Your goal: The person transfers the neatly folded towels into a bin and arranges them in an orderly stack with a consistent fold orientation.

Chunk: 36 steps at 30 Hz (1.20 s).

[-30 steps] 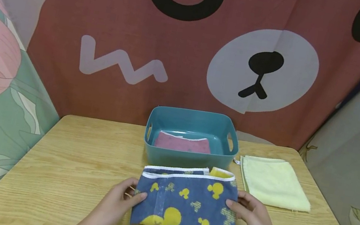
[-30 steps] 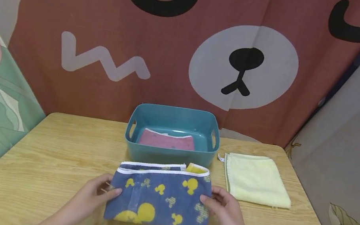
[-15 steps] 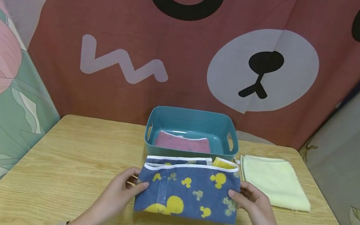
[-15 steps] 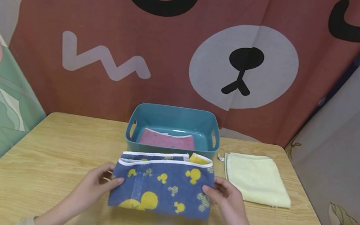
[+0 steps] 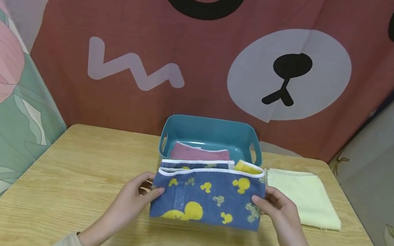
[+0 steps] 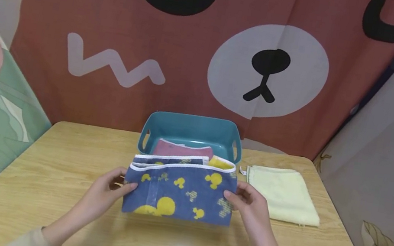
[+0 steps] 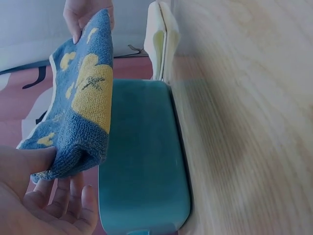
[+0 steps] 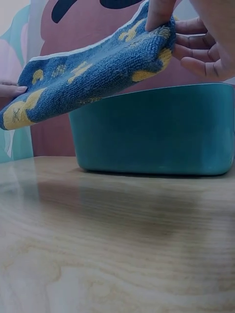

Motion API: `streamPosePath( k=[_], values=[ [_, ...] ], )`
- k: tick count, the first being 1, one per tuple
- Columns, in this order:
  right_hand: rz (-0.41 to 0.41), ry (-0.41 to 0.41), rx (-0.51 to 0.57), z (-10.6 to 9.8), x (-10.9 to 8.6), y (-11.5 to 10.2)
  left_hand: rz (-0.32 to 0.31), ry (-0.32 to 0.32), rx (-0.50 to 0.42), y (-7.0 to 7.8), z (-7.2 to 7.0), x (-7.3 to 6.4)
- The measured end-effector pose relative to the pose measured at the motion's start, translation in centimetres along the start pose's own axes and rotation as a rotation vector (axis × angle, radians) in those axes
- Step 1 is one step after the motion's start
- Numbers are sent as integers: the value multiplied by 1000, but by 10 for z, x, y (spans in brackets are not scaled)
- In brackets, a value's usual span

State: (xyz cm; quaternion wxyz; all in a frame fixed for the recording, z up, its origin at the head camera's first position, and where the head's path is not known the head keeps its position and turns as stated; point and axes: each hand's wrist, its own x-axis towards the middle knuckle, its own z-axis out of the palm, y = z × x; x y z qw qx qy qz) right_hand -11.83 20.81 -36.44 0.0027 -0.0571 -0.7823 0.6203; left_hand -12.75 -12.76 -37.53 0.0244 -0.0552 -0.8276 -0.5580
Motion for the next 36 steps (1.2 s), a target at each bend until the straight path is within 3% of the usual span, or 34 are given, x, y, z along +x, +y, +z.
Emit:
streamPosePath(
  k=[8,18,26,36],
  values=[
    [-45,-3,-7,0,8,-6,26,15,-9,2,-2,10],
    [-86,24,-10,2,15,-17,6,23,-26,5,-6,22],
    [-102,37,-23,2,22,-24,60,76,-9,12,-6,31],
    [-127,54,-81,1,31,-33,82,118,6,18,-6,45]
  ],
)
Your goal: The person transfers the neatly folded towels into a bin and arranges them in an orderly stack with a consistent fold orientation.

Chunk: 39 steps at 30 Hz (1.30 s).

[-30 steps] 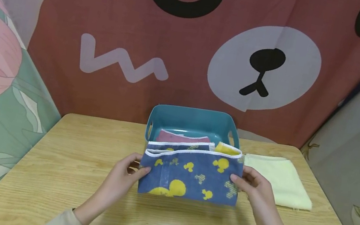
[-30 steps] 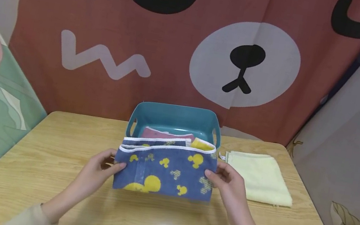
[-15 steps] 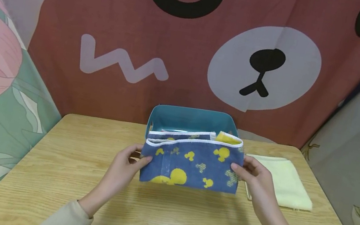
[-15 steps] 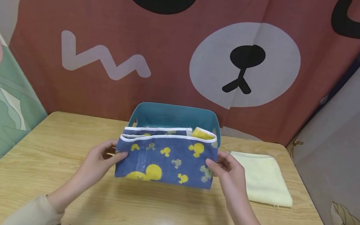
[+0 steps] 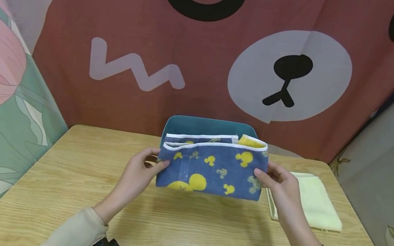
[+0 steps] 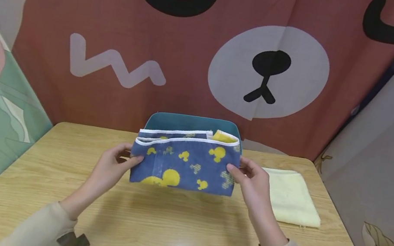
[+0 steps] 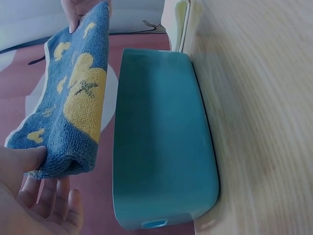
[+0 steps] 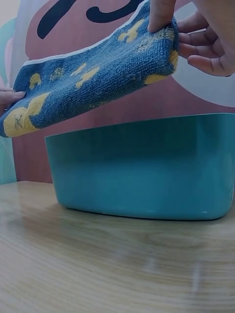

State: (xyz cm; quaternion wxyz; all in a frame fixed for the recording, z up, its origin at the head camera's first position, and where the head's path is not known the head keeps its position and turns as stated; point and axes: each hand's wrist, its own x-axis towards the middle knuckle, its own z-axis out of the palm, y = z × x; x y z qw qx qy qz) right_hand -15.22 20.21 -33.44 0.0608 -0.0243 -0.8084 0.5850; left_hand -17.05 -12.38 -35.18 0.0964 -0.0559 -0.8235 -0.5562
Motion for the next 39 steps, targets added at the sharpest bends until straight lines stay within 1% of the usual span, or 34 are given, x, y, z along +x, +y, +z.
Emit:
streamPosePath(
  k=[4,13,19,25,29,35,39],
  values=[
    [-12,9,-22,1,3,-4,16,16,0,1,0,5],
    [-58,39,-29,2,13,-8,36,51,-1,2,1,15],
    [-44,41,-42,1,19,-10,60,70,-3,1,1,23],
    [-16,43,-59,1,27,-9,70,65,7,1,1,28],
    [-22,52,-64,2,32,-8,72,65,8,1,2,32],
    [-49,67,-57,3,40,-8,92,78,4,0,3,39],
    [-41,73,-70,4,44,-8,106,84,1,-1,5,45]
  ],
)
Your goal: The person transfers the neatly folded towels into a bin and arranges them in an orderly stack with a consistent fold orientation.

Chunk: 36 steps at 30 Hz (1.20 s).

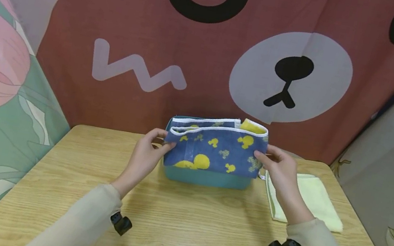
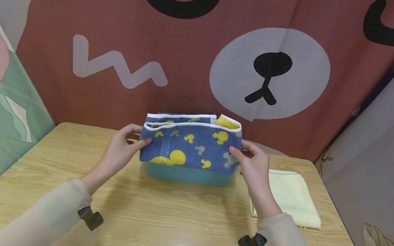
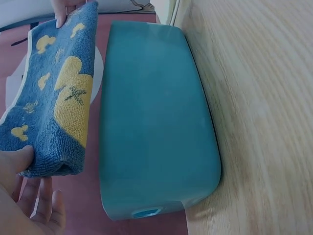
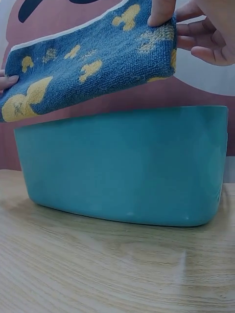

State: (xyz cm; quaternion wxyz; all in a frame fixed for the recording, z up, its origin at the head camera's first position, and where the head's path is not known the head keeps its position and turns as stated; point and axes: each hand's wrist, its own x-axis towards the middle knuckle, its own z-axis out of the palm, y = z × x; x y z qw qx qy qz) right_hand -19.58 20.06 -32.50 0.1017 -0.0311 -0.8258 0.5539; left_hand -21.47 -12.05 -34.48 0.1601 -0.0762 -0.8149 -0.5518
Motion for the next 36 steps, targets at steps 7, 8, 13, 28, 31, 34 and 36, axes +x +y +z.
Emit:
streamPosePath(
  k=[7,8,13,28,31,34,36],
  values=[
    [-1,31,4,3,9,1,21,-2,-4,-2,2,8],
    [-6,34,5,3,11,1,25,0,-3,-2,3,9],
    [-22,43,14,5,18,4,39,5,10,0,5,14],
    [-58,16,15,11,32,12,21,-3,58,-7,10,24],
    [-54,8,-7,11,34,13,29,-6,75,-10,10,24],
    [-51,-3,-19,12,35,15,49,-10,87,-11,11,24],
    [-51,-12,-26,13,35,16,56,-17,103,-12,11,24]
  ],
)
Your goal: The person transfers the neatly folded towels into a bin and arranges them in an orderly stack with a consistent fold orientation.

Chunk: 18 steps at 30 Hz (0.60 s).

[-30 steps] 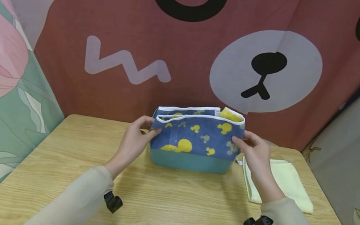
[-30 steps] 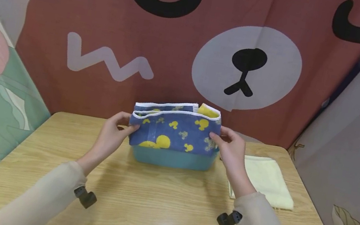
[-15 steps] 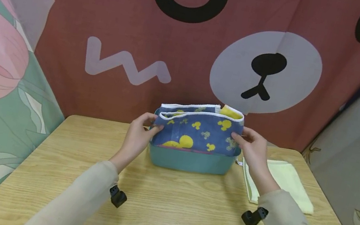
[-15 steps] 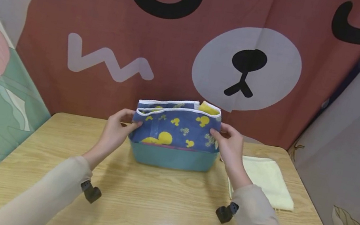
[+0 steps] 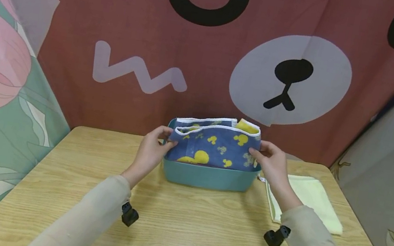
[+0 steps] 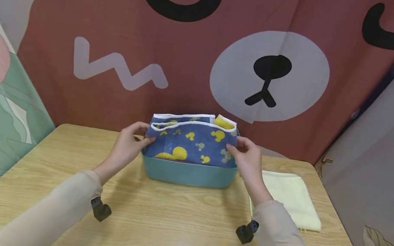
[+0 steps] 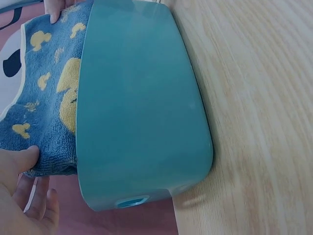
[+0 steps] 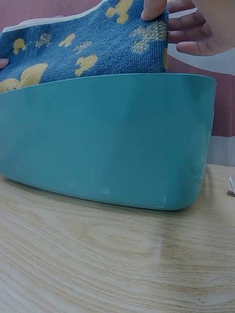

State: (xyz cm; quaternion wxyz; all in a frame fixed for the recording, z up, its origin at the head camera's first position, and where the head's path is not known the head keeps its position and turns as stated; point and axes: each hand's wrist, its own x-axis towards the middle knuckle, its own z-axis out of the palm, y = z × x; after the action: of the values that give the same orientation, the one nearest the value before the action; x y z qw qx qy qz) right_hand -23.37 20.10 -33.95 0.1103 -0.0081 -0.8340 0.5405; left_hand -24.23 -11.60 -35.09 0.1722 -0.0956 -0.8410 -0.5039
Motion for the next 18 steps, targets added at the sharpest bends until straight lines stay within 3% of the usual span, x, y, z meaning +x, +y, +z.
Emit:
streamPosePath(
  k=[10,18],
  values=[
    [-26,21,-67,3,7,3,18,-9,41,-1,3,3],
    [-33,32,-82,7,10,8,-4,-16,84,-5,8,4]
  ],
)
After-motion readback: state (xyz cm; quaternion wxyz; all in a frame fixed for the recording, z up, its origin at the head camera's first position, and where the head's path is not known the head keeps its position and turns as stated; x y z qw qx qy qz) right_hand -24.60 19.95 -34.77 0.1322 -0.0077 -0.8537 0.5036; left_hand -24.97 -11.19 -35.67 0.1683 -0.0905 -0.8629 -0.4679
